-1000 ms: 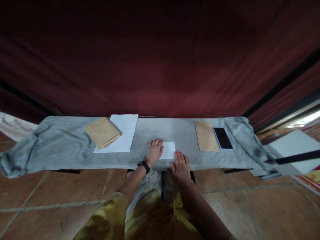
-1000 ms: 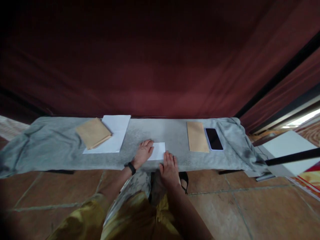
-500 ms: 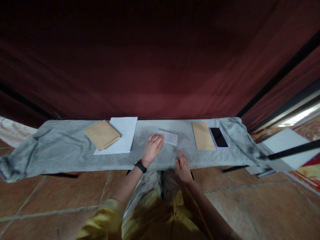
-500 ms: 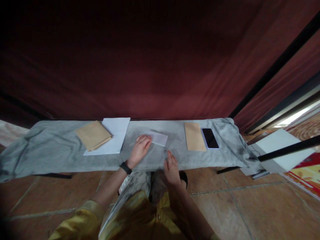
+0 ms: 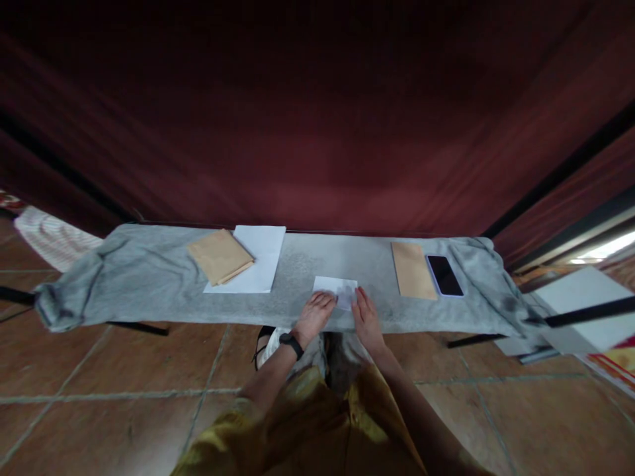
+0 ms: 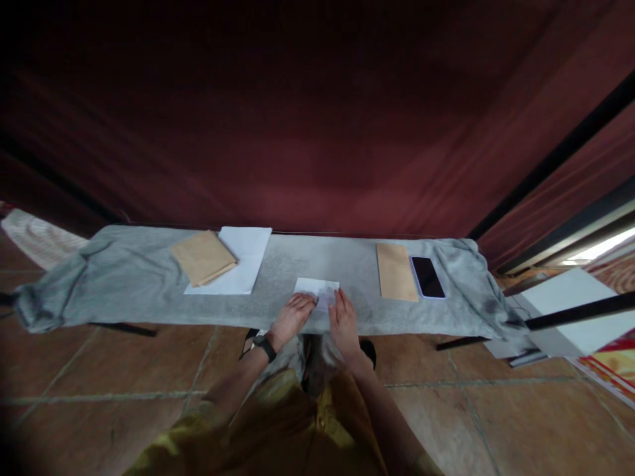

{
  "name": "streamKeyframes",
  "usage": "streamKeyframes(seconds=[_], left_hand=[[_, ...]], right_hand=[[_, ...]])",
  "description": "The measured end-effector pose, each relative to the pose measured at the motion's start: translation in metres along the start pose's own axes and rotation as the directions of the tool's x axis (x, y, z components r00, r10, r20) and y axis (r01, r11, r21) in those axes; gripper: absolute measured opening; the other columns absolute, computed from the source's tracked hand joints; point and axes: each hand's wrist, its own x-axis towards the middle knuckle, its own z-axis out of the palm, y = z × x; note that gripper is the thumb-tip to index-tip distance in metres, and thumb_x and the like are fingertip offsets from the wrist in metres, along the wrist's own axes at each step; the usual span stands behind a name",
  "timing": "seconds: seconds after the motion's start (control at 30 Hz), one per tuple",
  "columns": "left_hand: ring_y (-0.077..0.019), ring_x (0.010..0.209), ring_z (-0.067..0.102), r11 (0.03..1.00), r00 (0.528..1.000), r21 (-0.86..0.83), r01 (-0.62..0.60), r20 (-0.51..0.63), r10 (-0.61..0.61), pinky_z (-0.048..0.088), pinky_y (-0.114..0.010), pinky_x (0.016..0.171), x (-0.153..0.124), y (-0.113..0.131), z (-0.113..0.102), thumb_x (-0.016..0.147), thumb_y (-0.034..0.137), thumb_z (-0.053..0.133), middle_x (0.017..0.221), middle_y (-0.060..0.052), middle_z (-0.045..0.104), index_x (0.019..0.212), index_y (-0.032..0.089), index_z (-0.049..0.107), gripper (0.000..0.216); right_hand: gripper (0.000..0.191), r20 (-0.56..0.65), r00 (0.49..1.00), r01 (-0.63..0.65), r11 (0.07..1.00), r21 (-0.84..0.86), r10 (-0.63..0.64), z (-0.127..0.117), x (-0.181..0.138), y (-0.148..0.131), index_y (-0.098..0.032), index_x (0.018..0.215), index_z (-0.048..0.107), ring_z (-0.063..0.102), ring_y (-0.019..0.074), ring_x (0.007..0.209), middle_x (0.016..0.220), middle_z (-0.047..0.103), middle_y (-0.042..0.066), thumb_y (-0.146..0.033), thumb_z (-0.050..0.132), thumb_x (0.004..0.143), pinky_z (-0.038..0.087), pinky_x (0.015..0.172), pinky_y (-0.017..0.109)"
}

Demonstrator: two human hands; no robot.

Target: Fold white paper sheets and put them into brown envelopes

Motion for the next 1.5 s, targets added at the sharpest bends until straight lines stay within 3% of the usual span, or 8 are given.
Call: streamKeyframes(seconds=[0.17, 0.33, 0.53, 0.73, 1.03, 1.13, 1.3, 1.5], left_hand=[[-0.0212, 0.120, 0.062, 0.998, 0.998, -0.033, 0.061, -0.015, -0.062, 0.046, -0.039, 0.109, -0.004, 0.008, 0.007, 0.098, 0.012, 0.049, 0.129, -0.008, 0.068, 0.122, 0.019, 0.063, 0.029], [-0.0220, 0.123, 0.061, 0.994, 0.994, -0.027, 0.108, -0.022, -0.109, 0.046, -0.039, 0.109, -0.008, 0.013, 0.010, 0.103, 0.024, 0.045, 0.130, -0.008, 0.068, 0.123, 0.019, 0.064, 0.028], [-0.0229, 0.147, 0.039, 0.978, 0.982, 0.090, 0.190, -0.035, -0.187, 0.030, -0.043, 0.122, -0.003, 0.027, 0.023, 0.106, 0.039, 0.036, 0.157, -0.012, 0.045, 0.146, 0.015, 0.049, 0.048], [-0.0233, 0.152, 0.028, 0.975, 0.981, 0.110, 0.193, -0.044, -0.189, 0.022, -0.047, 0.125, -0.005, 0.029, 0.029, 0.105, 0.047, 0.033, 0.162, -0.010, 0.035, 0.153, 0.017, 0.039, 0.057], [-0.0204, 0.152, 0.027, 0.972, 0.974, 0.075, 0.223, 0.026, -0.225, 0.021, -0.046, 0.126, -0.001, 0.031, 0.023, 0.105, 0.032, 0.028, 0.163, -0.008, 0.035, 0.153, 0.016, 0.039, 0.052], [-0.0201, 0.152, 0.029, 0.962, 0.961, 0.053, 0.269, 0.047, -0.271, 0.022, -0.044, 0.126, 0.004, 0.032, 0.022, 0.105, 0.028, 0.025, 0.161, -0.010, 0.038, 0.151, 0.012, 0.043, 0.052], [-0.0235, 0.151, 0.030, 0.933, 0.933, 0.034, 0.358, 0.023, -0.359, 0.022, -0.047, 0.125, 0.020, 0.034, 0.028, 0.105, 0.036, 0.024, 0.160, -0.012, 0.040, 0.150, 0.012, 0.044, 0.055], [-0.0226, 0.153, 0.024, 0.942, 0.942, -0.009, 0.336, 0.030, -0.335, 0.019, -0.047, 0.127, 0.038, 0.028, 0.038, 0.104, 0.052, 0.026, 0.162, -0.010, 0.036, 0.154, 0.015, 0.040, 0.064]], right_hand=[[0.050, 0.100, 0.988, 0.138, 0.963, -0.233, -0.117, 0.012, 0.008, -0.007, -0.014, 0.148, 0.047, 0.039, 0.0245, 0.146, 0.154, 0.047, 0.016, -0.032, 0.026, 0.106, 0.037, 0.116, 0.051], [0.051, 0.190, 0.975, 0.186, 0.892, -0.411, -0.116, 0.015, 0.003, -0.004, -0.009, 0.149, 0.046, 0.036, 0.0267, 0.147, 0.156, 0.045, 0.017, -0.029, 0.032, 0.105, 0.030, 0.119, 0.049], [0.049, 0.167, 0.981, 0.158, 0.917, -0.367, -0.102, 0.018, 0.005, 0.002, -0.012, 0.147, 0.048, 0.040, 0.0236, 0.144, 0.154, 0.049, 0.014, -0.026, 0.029, 0.104, 0.030, 0.119, 0.047], [0.051, 0.058, 0.997, 0.067, 0.924, -0.377, -0.048, 0.019, 0.008, 0.009, -0.008, 0.149, 0.044, 0.040, 0.0261, 0.144, 0.151, 0.050, 0.019, -0.027, 0.030, 0.104, 0.035, 0.116, 0.049], [0.051, 0.210, 0.975, 0.165, 0.881, -0.443, -0.077, 0.018, 0.017, -0.004, -0.011, 0.149, 0.046, 0.037, 0.0251, 0.147, 0.157, 0.044, 0.015, -0.026, 0.028, 0.104, 0.025, 0.120, 0.047], [0.052, 0.221, 0.975, 0.137, 0.876, -0.463, -0.035, 0.022, 0.018, -0.007, -0.011, 0.150, 0.045, 0.035, 0.0260, 0.147, 0.157, 0.043, 0.015, -0.028, 0.028, 0.105, 0.023, 0.121, 0.049], [0.054, 0.228, 0.973, 0.138, 0.856, -0.499, -0.024, 0.024, 0.014, -0.008, -0.016, 0.154, 0.040, 0.032, 0.0270, 0.149, 0.160, 0.039, 0.013, -0.021, 0.030, 0.101, 0.019, 0.122, 0.054], [0.059, 0.246, 0.966, 0.194, 0.850, -0.490, -0.079, 0.021, 0.013, -0.011, -0.018, 0.155, 0.039, 0.032, 0.0292, 0.149, 0.158, 0.043, 0.014, -0.014, 0.036, 0.096, 0.020, 0.121, 0.056]])
